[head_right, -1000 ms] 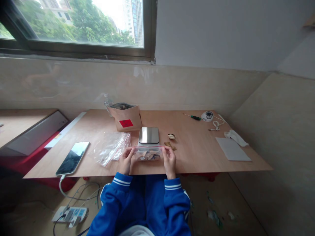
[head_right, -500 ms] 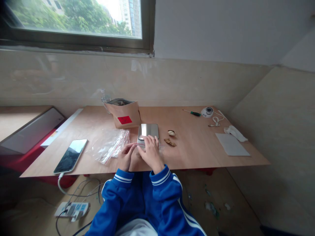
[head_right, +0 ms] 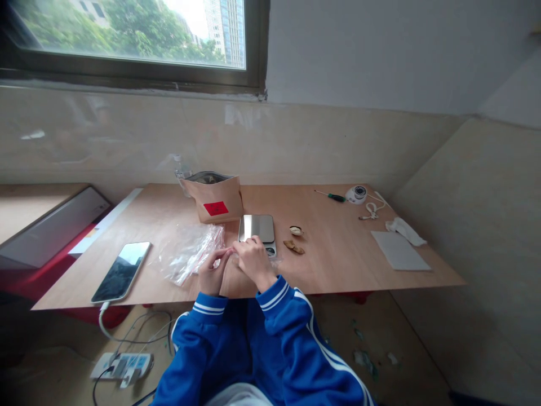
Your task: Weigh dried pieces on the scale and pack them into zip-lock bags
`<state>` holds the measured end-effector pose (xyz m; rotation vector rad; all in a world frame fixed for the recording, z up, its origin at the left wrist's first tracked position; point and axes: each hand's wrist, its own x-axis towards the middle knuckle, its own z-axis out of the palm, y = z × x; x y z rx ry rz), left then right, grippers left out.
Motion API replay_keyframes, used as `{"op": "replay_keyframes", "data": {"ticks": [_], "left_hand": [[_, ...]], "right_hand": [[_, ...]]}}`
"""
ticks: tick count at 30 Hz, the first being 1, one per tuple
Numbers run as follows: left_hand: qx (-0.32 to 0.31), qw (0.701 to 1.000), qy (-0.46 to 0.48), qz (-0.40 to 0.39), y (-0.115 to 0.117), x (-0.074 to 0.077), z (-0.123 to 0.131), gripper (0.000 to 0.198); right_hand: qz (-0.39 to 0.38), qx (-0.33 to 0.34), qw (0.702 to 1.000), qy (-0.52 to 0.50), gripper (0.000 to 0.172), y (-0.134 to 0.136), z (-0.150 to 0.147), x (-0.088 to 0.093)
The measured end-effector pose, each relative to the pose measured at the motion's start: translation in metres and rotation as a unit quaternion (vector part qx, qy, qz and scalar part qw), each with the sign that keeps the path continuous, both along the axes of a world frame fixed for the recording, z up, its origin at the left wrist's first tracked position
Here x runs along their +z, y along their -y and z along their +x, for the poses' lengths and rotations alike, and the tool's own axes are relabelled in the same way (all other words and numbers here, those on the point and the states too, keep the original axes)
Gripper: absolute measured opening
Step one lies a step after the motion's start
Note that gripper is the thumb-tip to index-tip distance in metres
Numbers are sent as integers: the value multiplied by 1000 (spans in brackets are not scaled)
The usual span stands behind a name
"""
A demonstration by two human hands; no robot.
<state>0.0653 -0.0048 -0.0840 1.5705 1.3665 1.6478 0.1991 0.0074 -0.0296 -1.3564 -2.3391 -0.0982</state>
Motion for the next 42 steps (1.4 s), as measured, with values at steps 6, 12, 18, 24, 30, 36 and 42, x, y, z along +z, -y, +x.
{"op": "replay_keyframes", "data": {"ticks": [6, 12, 18, 24, 30, 36, 42], "left_hand": [[-5, 997, 58, -47, -1, -7, -5, 20], [-8, 998, 46, -43, -3, -2, -14, 19], [-45, 998, -30, -17, -4, 9, -27, 15], [-43, 995, -83, 20, 0, 14, -23, 13], [-49, 995, -90, 15, 2, 10, -25, 15], [-75, 995, -72, -5, 3, 9, -28, 15], [-66, 995, -72, -13, 2, 9, -26, 16]], "right_hand": [[25, 40, 997, -53, 19, 5, 0, -4], [28, 17, 997, -73, 21, 9, -8, -7], [16, -14, 995, -92, 18, 12, -14, -10], [43, -49, 992, -108, 17, 14, -17, -19], [7, -47, 991, -125, 14, 16, -13, -16], [-11, -53, 990, -129, 13, 13, -5, -11], [-7, -39, 991, -126, 9, 12, -8, -11]]}}
